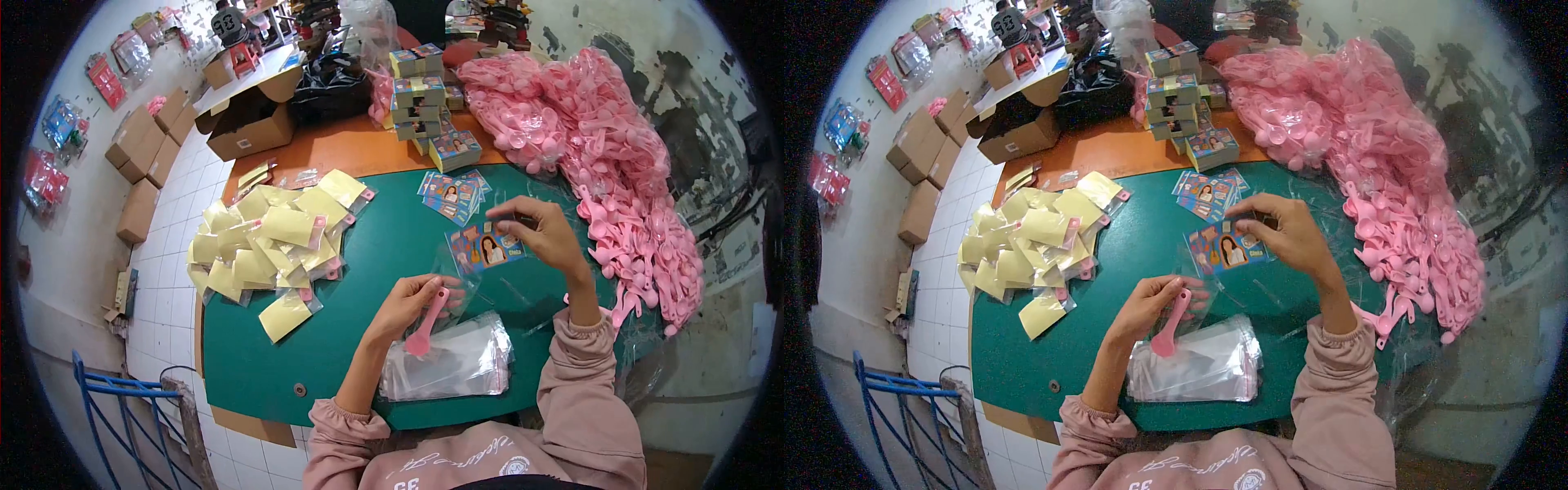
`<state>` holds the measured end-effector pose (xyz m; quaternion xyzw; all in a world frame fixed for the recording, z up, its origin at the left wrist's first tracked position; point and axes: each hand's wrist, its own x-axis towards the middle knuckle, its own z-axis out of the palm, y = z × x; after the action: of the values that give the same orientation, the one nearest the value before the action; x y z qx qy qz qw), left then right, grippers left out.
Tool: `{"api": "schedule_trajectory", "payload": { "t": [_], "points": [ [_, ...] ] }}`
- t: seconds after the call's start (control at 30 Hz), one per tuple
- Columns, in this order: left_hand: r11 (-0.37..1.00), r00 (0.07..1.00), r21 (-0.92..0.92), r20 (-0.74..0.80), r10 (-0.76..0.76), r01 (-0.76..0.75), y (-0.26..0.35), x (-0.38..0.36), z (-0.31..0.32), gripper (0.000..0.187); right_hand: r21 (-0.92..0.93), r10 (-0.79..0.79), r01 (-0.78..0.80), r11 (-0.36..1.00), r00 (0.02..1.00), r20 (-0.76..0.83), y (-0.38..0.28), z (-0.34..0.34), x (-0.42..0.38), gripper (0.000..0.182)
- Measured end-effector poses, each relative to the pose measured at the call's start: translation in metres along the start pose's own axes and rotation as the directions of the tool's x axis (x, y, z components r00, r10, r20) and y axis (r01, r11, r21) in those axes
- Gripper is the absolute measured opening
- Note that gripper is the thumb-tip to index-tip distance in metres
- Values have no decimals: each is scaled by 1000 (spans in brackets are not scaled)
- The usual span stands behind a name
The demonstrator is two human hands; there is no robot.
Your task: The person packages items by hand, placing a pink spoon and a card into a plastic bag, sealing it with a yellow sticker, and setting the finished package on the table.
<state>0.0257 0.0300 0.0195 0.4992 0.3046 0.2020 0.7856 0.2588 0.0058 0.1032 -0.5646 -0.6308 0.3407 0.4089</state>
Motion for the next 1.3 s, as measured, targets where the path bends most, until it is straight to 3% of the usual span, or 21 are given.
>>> {"api": "schedule_trajectory", "payload": {
  "t": [0.07,0.17,0.23,0.3,0.37,0.47,0.53,0.63,0.7,0.73,0.8,0.93,1.0,1.03,1.1,1.13,1.2,1.27,1.3],
  "points": [
    [1000,1000,2,24,-2,2,2,2,3,35,-52,-28,23,998,996,-89,2,3,-4,19],
    [999,999,35,49,-4,2,4,4,4,34,-128,-141,155,980,983,116,2,3,-10,17],
    [998,999,66,51,-5,1,2,6,1,32,-141,-154,178,974,974,165,1,3,-11,17],
    [971,991,238,131,-11,-21,-1,11,-2,31,-154,-163,199,968,962,217,1,4,-12,16],
    [965,985,254,168,30,-72,1,11,6,31,-39,-74,89,995,957,280,2,12,-13,20],
    [969,979,223,195,59,-103,8,9,17,36,-78,-50,88,993,917,396,4,26,-16,25],
    [981,981,177,186,46,-79,5,8,16,43,-60,-70,101,993,920,385,14,31,-19,31],
    [938,980,303,153,125,-167,0,7,6,60,26,-131,132,991,905,405,20,28,-23,31],
    [851,980,490,146,135,-191,3,4,4,66,18,12,-25,1000,852,524,26,23,-24,30],
    [852,980,488,145,136,-191,3,4,4,66,17,13,-25,1000,851,525,29,25,-24,30],
    [793,976,570,139,166,-216,0,4,7,69,-23,-95,126,992,845,526,35,31,-28,25],
    [726,963,635,126,237,-262,3,1,19,73,-82,-125,182,980,877,464,36,50,-32,24],
    [714,998,699,-14,63,-35,18,-8,26,77,-163,92,-19,986,887,453,27,47,-32,23],
    [715,998,698,-15,63,-35,19,-11,22,77,-164,92,-19,986,886,455,30,47,-32,23],
    [652,999,757,35,27,-44,22,-23,5,78,132,79,-123,984,952,296,41,45,-34,24],
    [652,999,757,32,25,-41,18,-27,-4,78,134,78,-123,983,951,299,43,43,-35,24],
    [850,992,514,108,64,-111,6,-30,-23,75,269,139,-182,946,976,170,47,41,-36,17],
    [837,989,527,105,108,-147,0,-29,-29,69,243,105,-141,960,982,155,41,41,-36,8],
    [840,991,526,79,111,-136,3,-29,-27,65,205,155,-209,956,955,251,41,41,-37,8]
  ]
}}
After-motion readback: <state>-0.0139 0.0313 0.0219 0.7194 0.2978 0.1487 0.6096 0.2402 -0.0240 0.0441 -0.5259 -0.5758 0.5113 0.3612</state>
